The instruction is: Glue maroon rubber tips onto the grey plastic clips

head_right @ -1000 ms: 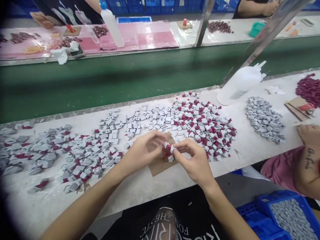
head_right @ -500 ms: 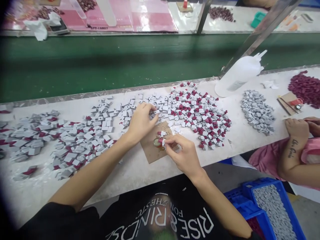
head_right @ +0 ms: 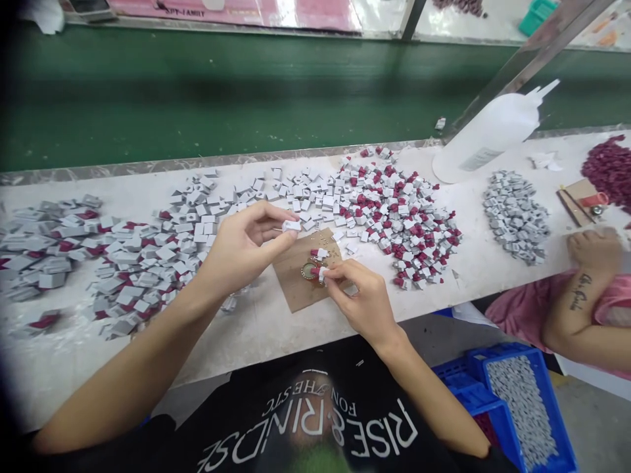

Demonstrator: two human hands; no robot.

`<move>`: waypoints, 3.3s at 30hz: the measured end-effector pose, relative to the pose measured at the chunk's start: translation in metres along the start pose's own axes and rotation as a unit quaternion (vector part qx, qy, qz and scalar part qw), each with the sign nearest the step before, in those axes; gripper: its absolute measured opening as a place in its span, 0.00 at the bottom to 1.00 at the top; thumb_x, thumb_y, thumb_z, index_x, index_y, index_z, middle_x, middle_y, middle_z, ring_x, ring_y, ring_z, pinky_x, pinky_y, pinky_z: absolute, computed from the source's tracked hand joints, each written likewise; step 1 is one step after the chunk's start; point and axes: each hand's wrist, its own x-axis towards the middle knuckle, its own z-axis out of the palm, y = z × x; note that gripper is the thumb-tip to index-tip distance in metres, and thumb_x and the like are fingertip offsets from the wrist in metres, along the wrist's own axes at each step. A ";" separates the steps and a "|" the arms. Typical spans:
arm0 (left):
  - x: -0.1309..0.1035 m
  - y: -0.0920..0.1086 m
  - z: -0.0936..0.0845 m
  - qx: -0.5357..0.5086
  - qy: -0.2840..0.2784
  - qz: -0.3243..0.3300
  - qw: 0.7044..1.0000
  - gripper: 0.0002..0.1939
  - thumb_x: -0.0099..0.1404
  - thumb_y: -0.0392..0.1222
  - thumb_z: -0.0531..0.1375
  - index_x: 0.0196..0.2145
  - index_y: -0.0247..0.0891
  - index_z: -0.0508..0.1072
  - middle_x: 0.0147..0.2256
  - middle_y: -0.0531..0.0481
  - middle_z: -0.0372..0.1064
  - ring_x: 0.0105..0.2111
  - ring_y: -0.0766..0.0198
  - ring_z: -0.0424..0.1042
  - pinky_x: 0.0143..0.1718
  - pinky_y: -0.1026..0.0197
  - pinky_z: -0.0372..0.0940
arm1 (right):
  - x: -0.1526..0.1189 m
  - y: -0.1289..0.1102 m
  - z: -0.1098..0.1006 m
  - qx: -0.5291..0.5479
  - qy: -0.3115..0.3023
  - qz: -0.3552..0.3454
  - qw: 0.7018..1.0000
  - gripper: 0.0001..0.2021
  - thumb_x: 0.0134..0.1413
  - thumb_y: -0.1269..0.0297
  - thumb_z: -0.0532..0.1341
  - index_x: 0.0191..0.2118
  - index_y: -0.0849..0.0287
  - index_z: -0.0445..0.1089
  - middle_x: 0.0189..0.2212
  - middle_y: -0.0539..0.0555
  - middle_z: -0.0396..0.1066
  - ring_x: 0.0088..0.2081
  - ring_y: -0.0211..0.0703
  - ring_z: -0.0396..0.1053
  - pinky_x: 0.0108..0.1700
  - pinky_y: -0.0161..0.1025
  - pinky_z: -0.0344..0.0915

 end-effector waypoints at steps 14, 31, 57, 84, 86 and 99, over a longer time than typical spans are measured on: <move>-0.008 -0.007 -0.002 -0.023 -0.009 -0.014 1.000 0.07 0.69 0.44 0.70 0.42 0.41 0.78 0.38 0.49 0.78 0.38 0.59 0.81 0.43 0.56 0.79 | 0.002 -0.001 0.000 0.000 -0.019 0.001 1.000 0.05 0.69 0.68 0.69 0.41 0.50 0.82 0.40 0.54 0.87 0.43 0.53 0.85 0.46 0.51 0.81; -0.008 0.019 0.013 -0.134 -0.069 -0.047 0.988 0.08 0.71 0.43 0.71 0.46 0.41 0.80 0.41 0.46 0.84 0.41 0.57 0.85 0.47 0.54 0.83 | 0.035 -0.003 -0.023 0.249 0.061 0.126 0.958 0.09 0.64 0.49 0.75 0.41 0.45 0.79 0.44 0.50 0.86 0.52 0.56 0.86 0.58 0.62 0.82; -0.003 0.014 0.025 -0.191 -0.107 -0.049 0.974 0.12 0.70 0.45 0.75 0.48 0.38 0.83 0.45 0.44 0.86 0.45 0.56 0.87 0.48 0.58 0.82 | 0.041 -0.012 -0.018 0.286 0.084 0.090 0.950 0.05 0.62 0.59 0.78 0.40 0.48 0.84 0.41 0.49 0.86 0.44 0.46 0.84 0.50 0.46 0.81; 0.174 0.000 -0.029 0.171 0.073 -0.081 0.979 0.06 0.65 0.36 0.69 0.39 0.41 0.77 0.36 0.47 0.81 0.36 0.55 0.79 0.37 0.57 0.70 | 0.308 0.038 -0.049 -0.286 0.076 0.175 0.939 0.10 0.62 0.64 0.69 0.47 0.60 0.81 0.49 0.66 0.84 0.56 0.65 0.81 0.60 0.56 0.74; 0.197 -0.008 -0.028 0.171 0.087 -0.092 0.977 0.06 0.65 0.36 0.69 0.37 0.42 0.75 0.33 0.49 0.81 0.34 0.55 0.79 0.38 0.57 0.70 | 0.329 0.049 -0.039 -0.298 0.072 0.200 0.931 0.07 0.59 0.63 0.72 0.41 0.59 0.80 0.48 0.69 0.84 0.56 0.68 0.81 0.59 0.57 0.74; 0.258 -0.040 -0.025 0.222 0.104 -0.104 0.964 0.10 0.66 0.37 0.70 0.33 0.44 0.72 0.40 0.46 0.83 0.51 0.48 0.80 0.55 0.51 0.72 | 0.280 0.041 -0.030 -0.093 0.013 0.074 0.993 0.19 0.54 0.60 0.74 0.49 0.56 0.73 0.38 0.53 0.80 0.36 0.47 0.79 0.39 0.43 0.77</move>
